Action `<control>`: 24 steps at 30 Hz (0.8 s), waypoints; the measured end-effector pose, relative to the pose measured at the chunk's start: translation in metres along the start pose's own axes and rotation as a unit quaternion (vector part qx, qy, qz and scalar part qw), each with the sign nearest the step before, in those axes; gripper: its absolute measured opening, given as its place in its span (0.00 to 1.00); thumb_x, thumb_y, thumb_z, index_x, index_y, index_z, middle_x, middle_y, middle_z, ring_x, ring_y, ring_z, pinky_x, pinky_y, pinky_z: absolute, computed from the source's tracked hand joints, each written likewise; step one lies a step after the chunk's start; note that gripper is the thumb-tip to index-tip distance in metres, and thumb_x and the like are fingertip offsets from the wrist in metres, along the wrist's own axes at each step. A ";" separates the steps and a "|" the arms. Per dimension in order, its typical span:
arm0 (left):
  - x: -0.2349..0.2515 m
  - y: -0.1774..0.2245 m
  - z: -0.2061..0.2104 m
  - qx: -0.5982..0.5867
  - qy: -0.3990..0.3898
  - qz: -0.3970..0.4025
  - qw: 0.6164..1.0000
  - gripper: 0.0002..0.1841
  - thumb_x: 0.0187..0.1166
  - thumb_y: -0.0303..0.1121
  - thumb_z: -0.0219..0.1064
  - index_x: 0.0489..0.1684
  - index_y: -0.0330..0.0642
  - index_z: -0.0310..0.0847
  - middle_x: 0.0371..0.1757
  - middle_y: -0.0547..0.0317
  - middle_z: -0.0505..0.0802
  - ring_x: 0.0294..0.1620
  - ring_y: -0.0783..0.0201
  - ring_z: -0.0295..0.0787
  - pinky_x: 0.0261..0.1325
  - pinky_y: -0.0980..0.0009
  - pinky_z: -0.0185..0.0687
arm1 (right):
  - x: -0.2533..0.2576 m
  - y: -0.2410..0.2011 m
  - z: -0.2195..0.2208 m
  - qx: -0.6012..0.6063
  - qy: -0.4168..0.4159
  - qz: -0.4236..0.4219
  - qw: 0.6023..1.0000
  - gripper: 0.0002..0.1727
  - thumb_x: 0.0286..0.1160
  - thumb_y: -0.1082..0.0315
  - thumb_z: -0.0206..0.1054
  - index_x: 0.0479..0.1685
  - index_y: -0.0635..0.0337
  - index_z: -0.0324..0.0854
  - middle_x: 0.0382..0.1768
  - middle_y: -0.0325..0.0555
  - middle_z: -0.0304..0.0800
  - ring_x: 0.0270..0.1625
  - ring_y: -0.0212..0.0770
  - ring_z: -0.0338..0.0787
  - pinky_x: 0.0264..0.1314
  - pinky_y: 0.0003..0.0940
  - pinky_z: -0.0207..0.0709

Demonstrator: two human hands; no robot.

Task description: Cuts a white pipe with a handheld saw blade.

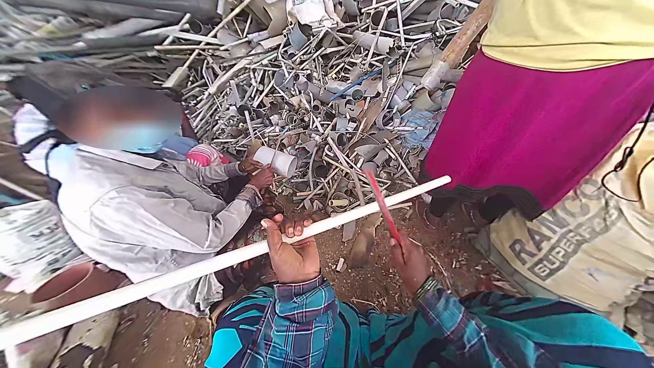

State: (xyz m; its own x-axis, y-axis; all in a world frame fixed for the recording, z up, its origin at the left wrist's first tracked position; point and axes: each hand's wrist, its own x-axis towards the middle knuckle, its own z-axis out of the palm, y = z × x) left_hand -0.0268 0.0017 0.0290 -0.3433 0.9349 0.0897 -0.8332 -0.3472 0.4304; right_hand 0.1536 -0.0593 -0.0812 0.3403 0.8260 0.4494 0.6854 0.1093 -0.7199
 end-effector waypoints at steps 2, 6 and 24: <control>-0.005 -0.003 0.003 0.008 0.006 -0.001 1.000 0.28 0.97 0.43 0.31 0.25 0.53 0.75 0.08 0.76 0.77 0.09 0.75 0.78 0.23 0.77 0.85 | -0.015 -0.017 0.013 -0.029 -0.010 -0.110 0.993 0.18 0.79 0.67 0.55 0.47 0.74 0.86 0.26 0.61 0.89 0.24 0.59 0.91 0.25 0.55 0.82; 0.001 0.013 -0.001 -0.004 -0.036 0.001 0.999 0.32 0.96 0.46 0.27 0.23 0.54 0.76 0.08 0.75 0.78 0.10 0.74 0.79 0.26 0.75 0.86 | 0.001 0.007 0.005 0.041 0.038 0.015 0.998 0.20 0.85 0.68 0.50 0.55 0.81 0.80 0.25 0.58 0.85 0.23 0.53 0.86 0.28 0.51 0.80; 0.005 0.019 -0.007 -0.009 -0.082 0.050 0.995 0.34 0.95 0.46 0.26 0.23 0.53 0.78 0.08 0.74 0.79 0.10 0.74 0.79 0.25 0.75 0.86 | 0.031 0.046 -0.011 0.091 0.038 0.256 0.962 0.21 0.96 0.65 0.45 0.74 0.70 0.70 0.27 0.49 0.78 0.21 0.39 0.78 0.27 0.38 0.78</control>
State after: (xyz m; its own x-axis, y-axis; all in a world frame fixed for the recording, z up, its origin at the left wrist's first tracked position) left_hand -0.0470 -0.0006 0.0312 -0.3509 0.8941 0.2783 -0.8068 -0.4395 0.3948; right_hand 0.2025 -0.0344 -0.0942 0.6546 0.7547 0.0436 0.2937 -0.2008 -0.9346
